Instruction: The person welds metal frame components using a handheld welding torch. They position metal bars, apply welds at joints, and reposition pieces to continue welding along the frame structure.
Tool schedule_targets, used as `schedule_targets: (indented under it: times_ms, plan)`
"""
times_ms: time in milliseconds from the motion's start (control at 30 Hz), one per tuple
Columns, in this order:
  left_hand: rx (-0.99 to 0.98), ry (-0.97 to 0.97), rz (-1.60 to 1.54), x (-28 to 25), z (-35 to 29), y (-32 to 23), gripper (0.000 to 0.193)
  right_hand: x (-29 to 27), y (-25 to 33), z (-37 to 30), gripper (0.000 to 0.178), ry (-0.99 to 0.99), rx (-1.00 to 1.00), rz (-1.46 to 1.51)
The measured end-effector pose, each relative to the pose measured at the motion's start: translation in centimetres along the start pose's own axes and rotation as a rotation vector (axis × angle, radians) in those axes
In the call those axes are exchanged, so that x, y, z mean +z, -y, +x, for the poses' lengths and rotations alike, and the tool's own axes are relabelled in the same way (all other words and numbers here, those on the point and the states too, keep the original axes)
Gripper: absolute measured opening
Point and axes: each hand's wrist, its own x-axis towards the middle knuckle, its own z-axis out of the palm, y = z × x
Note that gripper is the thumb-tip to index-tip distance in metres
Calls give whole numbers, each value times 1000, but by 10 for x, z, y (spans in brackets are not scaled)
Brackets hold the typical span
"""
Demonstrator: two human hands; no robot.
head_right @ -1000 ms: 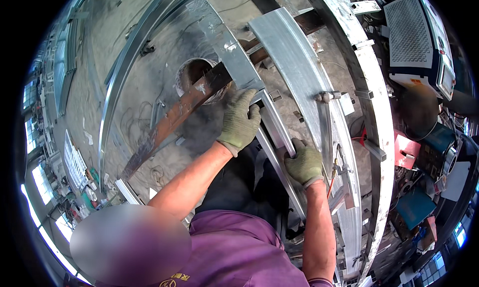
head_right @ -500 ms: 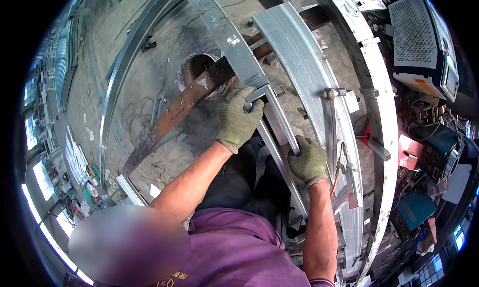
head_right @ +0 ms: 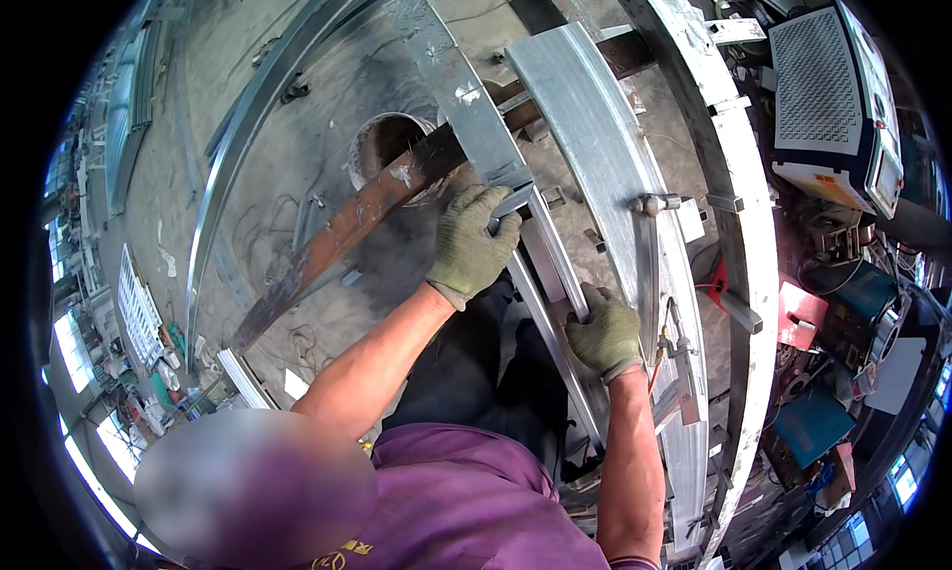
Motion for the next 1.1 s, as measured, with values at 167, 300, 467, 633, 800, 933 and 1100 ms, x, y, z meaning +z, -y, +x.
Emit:
schedule_targets:
  times_ms: [167,300,467,633,800,933,1100]
  plan:
    - [-2,18,13,-3,1,-4,36,2,0,-1,52,-1,-8,-14]
    - [11,37,20,-1,1,2,37,-2,0,1,52,27,-37,-20]
    - [13,52,-3,-3,2,2,37,1,-3,2,50,18,-28,-43]
    - [50,13,-2,-1,2,1,37,3,2,1,46,3,16,-36]
    - [62,21,16,-2,3,2,37,-9,22,-5,55,44,178,-20]
    - [74,47,57,0,3,5,37,-21,27,-42,60,-258,93,105]
    - [95,33,94,0,1,5,39,-31,-8,-174,35,-685,242,437]
